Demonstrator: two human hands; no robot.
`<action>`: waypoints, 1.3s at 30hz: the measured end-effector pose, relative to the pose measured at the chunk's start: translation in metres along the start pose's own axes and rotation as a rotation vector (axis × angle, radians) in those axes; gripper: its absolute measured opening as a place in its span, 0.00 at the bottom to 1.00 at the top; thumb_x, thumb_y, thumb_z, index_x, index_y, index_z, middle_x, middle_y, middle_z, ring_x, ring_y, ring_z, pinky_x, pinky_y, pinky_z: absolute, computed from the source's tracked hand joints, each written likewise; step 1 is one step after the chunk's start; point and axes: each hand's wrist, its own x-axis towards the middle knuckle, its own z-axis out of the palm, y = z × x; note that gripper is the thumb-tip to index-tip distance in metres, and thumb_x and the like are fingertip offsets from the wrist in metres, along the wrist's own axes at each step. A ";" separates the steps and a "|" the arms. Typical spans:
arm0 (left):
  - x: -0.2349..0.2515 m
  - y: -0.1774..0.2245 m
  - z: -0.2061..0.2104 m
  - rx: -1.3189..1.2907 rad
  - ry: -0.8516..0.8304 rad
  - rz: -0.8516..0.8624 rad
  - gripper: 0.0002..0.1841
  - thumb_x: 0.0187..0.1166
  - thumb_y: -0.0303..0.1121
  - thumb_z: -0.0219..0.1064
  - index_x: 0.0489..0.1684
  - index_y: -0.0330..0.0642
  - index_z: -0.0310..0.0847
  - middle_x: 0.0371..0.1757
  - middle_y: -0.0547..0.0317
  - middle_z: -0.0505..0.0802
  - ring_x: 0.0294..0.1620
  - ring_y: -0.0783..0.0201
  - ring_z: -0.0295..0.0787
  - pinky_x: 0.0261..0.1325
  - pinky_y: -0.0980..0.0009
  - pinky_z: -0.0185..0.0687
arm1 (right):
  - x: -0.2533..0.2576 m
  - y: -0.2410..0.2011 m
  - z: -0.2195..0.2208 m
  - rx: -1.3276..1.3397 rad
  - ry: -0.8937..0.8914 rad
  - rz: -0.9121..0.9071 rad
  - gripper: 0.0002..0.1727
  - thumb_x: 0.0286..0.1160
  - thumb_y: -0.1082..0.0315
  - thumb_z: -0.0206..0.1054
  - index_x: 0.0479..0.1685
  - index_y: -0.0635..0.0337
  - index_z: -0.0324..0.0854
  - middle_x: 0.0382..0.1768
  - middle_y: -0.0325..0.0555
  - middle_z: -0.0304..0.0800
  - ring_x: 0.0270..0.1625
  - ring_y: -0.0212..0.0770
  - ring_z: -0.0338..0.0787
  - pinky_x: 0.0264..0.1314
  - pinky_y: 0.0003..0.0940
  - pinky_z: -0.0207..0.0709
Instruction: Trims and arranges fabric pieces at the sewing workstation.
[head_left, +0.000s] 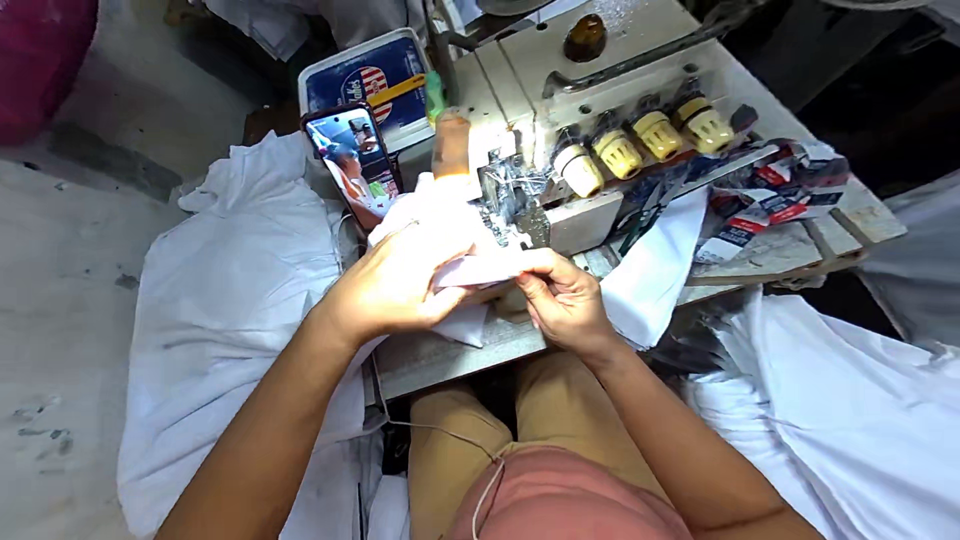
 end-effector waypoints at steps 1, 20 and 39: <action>-0.003 0.001 0.003 0.010 0.021 -0.032 0.20 0.72 0.44 0.63 0.53 0.42 0.89 0.54 0.51 0.92 0.58 0.51 0.88 0.61 0.49 0.79 | 0.000 0.000 0.000 -0.011 0.002 -0.020 0.05 0.77 0.78 0.65 0.43 0.69 0.85 0.47 0.40 0.89 0.35 0.17 0.84 0.38 0.13 0.81; -0.036 0.114 0.118 0.217 0.582 -0.696 0.28 0.75 0.39 0.67 0.71 0.30 0.83 0.69 0.15 0.80 0.64 0.22 0.80 0.63 0.41 0.77 | 0.017 0.008 -0.065 -1.058 0.432 0.321 0.20 0.81 0.71 0.63 0.63 0.81 0.74 0.50 0.76 0.87 0.53 0.72 0.90 0.56 0.63 0.81; -0.037 0.105 0.130 0.129 0.688 -0.656 0.23 0.75 0.31 0.65 0.68 0.31 0.85 0.68 0.20 0.82 0.63 0.27 0.83 0.64 0.42 0.78 | 0.008 -0.062 0.000 -1.262 -0.250 -0.078 0.21 0.82 0.65 0.64 0.72 0.57 0.85 0.36 0.57 0.84 0.22 0.52 0.84 0.20 0.44 0.73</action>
